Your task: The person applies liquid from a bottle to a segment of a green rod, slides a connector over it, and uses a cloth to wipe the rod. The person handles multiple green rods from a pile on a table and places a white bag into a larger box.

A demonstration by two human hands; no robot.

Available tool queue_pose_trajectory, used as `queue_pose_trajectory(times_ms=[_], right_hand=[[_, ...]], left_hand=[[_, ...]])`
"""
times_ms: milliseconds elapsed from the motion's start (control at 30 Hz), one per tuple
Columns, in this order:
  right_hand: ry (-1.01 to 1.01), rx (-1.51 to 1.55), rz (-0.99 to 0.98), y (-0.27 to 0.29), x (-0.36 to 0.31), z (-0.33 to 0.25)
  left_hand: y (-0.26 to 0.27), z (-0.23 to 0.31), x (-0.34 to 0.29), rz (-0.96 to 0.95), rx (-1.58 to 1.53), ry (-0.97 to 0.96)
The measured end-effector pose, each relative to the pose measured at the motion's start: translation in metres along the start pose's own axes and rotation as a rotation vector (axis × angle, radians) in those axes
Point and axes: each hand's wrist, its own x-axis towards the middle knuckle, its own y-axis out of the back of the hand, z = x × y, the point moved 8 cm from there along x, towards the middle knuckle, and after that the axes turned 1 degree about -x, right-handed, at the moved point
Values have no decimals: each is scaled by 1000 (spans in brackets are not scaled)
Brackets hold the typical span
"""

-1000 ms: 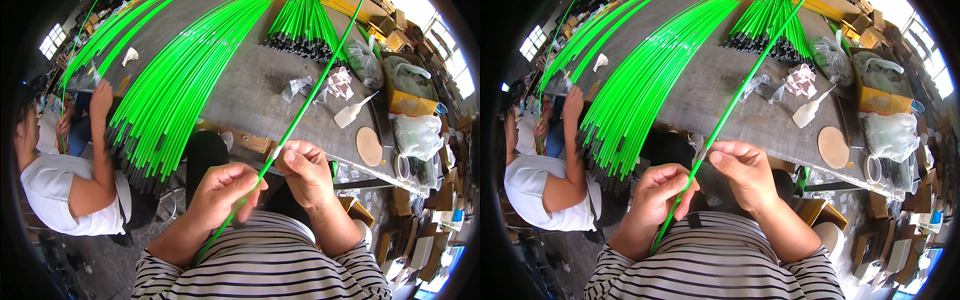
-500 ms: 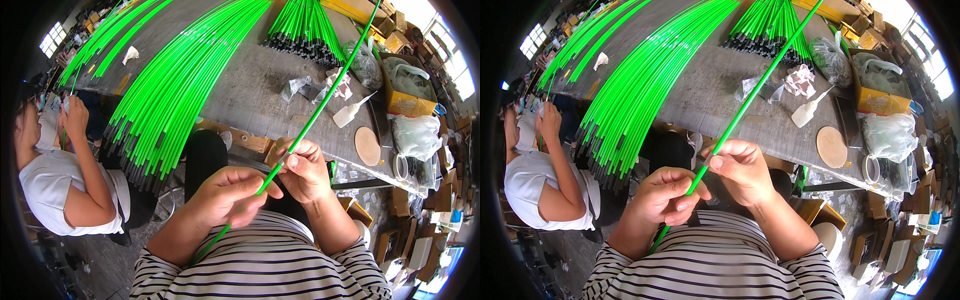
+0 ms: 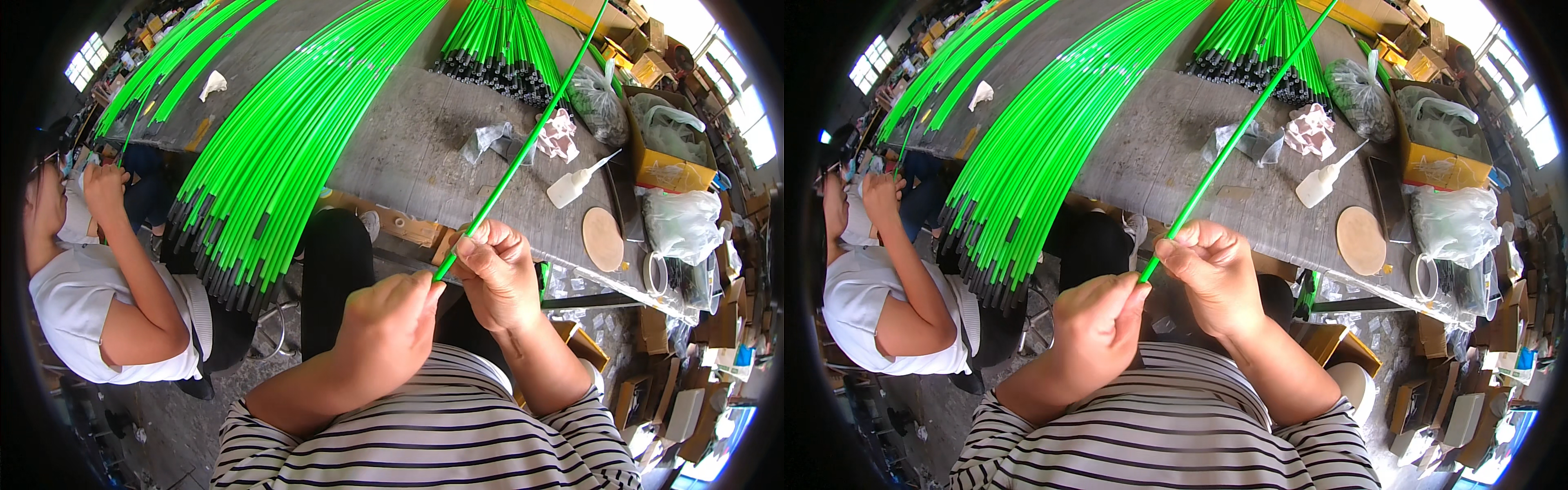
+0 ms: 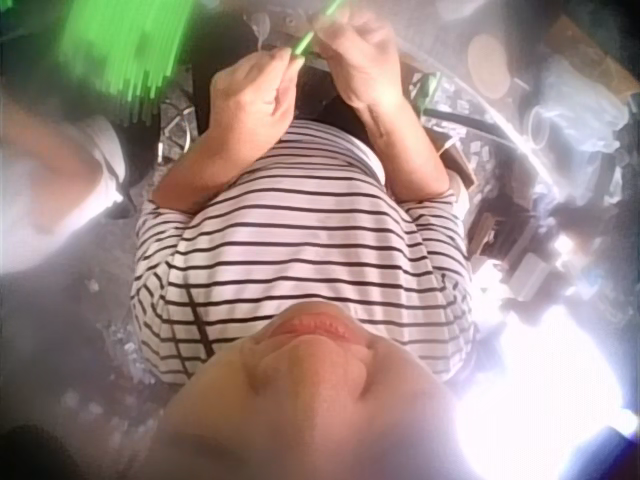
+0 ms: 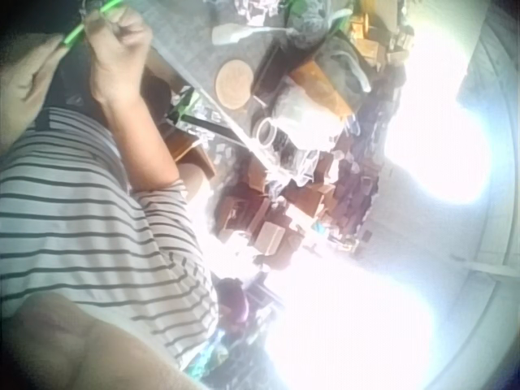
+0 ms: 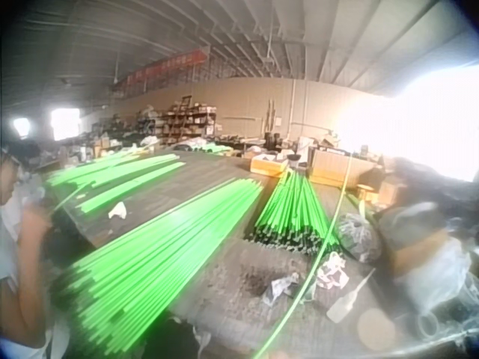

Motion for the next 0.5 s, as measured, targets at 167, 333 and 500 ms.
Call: queue_pose_trajectory(times_ms=[167,333,500], right_hand=[[37,9,-6,0,-4,-10],[30,35,-130,-6,-3,-13],[-16,84,-207,-10,-1,-4]], left_hand=[[-25,-34,-11,-311,-915,582],[-44,-29,-24,-497,-1477,832],[-48,-26,-29,-561,-1687,851]])
